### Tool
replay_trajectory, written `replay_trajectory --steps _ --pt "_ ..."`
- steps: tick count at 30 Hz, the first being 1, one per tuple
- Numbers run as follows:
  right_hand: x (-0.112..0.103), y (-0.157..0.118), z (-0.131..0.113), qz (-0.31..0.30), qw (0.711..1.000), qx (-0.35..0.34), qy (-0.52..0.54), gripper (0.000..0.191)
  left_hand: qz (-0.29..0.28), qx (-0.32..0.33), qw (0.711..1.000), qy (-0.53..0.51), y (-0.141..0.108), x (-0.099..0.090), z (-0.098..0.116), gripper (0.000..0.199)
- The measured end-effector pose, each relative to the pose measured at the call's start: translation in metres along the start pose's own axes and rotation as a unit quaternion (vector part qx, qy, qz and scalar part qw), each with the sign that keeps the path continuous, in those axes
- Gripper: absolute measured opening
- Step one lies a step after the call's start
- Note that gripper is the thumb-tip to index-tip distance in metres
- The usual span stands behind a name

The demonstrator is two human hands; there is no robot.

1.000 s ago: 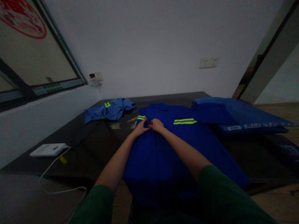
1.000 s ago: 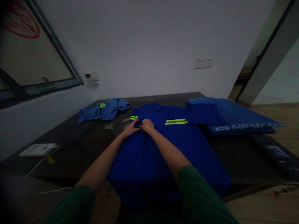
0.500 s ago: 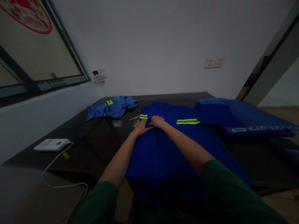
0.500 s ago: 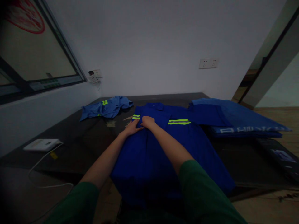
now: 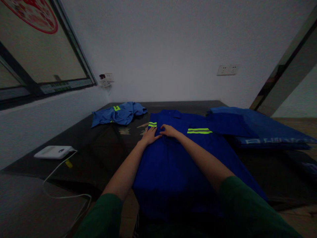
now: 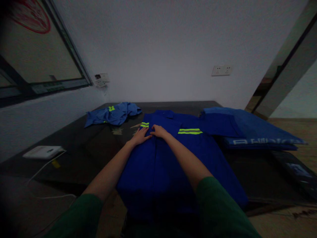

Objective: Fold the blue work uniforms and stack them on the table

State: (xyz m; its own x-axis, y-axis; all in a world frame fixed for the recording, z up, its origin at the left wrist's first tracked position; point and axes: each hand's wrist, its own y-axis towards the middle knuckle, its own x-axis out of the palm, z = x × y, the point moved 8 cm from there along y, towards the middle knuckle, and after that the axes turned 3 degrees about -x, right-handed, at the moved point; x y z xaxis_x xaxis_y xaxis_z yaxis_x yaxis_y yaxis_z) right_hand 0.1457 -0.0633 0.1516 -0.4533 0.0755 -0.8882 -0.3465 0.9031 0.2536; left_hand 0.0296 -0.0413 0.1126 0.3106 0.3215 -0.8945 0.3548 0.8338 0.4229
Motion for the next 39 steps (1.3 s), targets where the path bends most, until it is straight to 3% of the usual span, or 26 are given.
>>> replay_trajectory --steps 5,13,18,23,27,30,36,39 --pt "0.002 -0.016 0.005 -0.024 0.998 0.036 0.052 0.054 -0.004 -0.011 1.0 -0.022 -0.003 -0.008 0.022 0.056" --pt "-0.002 -0.023 0.01 -0.006 0.997 0.064 0.032 0.048 -0.014 -0.037 0.998 -0.039 -0.004 0.001 0.033 0.065" --pt "-0.013 -0.045 0.01 0.049 0.998 0.034 -0.026 0.049 -0.024 -0.059 0.998 -0.011 -0.006 0.006 0.037 0.08" --pt "-0.017 -0.063 -0.002 0.118 0.988 -0.079 -0.063 0.031 -0.042 -0.064 0.997 0.008 -0.003 0.009 0.038 0.084" --pt "0.003 -0.059 -0.013 0.06 0.983 -0.141 -0.096 0.037 -0.058 -0.085 0.995 0.017 0.0 0.011 0.032 0.08" --pt "0.014 -0.053 -0.01 0.023 0.984 -0.123 -0.124 0.041 -0.052 -0.088 0.994 0.026 0.001 0.01 0.03 0.078" --pt "0.006 -0.044 0.007 0.033 0.986 -0.065 -0.149 0.041 -0.038 -0.084 0.995 0.025 -0.002 0.008 0.033 0.081" --pt "0.001 -0.031 0.003 0.052 0.985 -0.05 -0.158 0.042 -0.035 -0.082 0.996 0.021 -0.004 0.006 0.034 0.078"
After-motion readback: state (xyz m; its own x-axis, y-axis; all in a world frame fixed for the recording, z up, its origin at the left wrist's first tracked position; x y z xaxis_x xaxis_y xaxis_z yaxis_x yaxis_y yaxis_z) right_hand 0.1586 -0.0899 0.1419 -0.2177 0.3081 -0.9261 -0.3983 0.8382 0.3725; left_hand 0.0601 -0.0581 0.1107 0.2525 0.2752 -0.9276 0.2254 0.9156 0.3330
